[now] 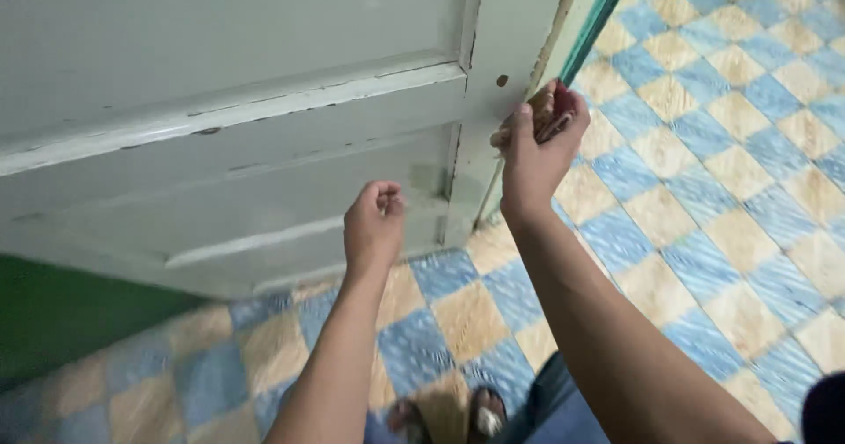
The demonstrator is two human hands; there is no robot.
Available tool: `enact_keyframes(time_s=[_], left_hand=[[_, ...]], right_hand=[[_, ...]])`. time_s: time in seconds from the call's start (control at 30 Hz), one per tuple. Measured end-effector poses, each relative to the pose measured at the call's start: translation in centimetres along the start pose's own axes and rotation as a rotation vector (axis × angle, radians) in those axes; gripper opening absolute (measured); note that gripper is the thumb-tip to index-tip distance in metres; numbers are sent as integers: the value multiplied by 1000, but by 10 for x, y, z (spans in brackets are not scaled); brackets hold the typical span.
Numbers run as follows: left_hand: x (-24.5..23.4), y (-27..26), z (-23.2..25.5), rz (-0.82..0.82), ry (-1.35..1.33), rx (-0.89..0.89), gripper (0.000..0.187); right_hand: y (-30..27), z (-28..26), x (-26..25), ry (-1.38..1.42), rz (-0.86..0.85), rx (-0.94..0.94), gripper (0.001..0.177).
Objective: Sanding a white wooden door with a piece of sandpaper.
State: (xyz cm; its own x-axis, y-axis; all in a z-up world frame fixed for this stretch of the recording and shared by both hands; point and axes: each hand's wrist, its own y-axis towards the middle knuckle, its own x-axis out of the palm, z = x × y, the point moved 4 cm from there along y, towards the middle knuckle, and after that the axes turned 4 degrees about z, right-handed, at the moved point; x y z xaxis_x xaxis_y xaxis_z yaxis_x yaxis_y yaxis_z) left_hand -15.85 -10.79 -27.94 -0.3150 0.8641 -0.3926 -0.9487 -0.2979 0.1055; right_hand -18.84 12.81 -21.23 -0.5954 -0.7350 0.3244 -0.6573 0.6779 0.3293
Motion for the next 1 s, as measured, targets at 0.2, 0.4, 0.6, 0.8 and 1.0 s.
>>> enact_keyframes(time_s=[0.2,0.4,0.6,0.8,1.0], left_hand=[[33,4,-62,71,97,297,22],[55,3,-111,214,143,629,32],[75,9,-140,384,299,808,26],[79,15,-143,342,386,686,18],[83,9,-157,250,334,581,20]], right_hand=[[-19,51,2,-253,-49,-449,63],[-37,97,-12,-357,-84,-874,60],[-54,140,-32,-463,-142,-1061,55],[-70,187,-65,-540,-360,-910,39],[-57,202,-62,-447,-264,-658,42]])
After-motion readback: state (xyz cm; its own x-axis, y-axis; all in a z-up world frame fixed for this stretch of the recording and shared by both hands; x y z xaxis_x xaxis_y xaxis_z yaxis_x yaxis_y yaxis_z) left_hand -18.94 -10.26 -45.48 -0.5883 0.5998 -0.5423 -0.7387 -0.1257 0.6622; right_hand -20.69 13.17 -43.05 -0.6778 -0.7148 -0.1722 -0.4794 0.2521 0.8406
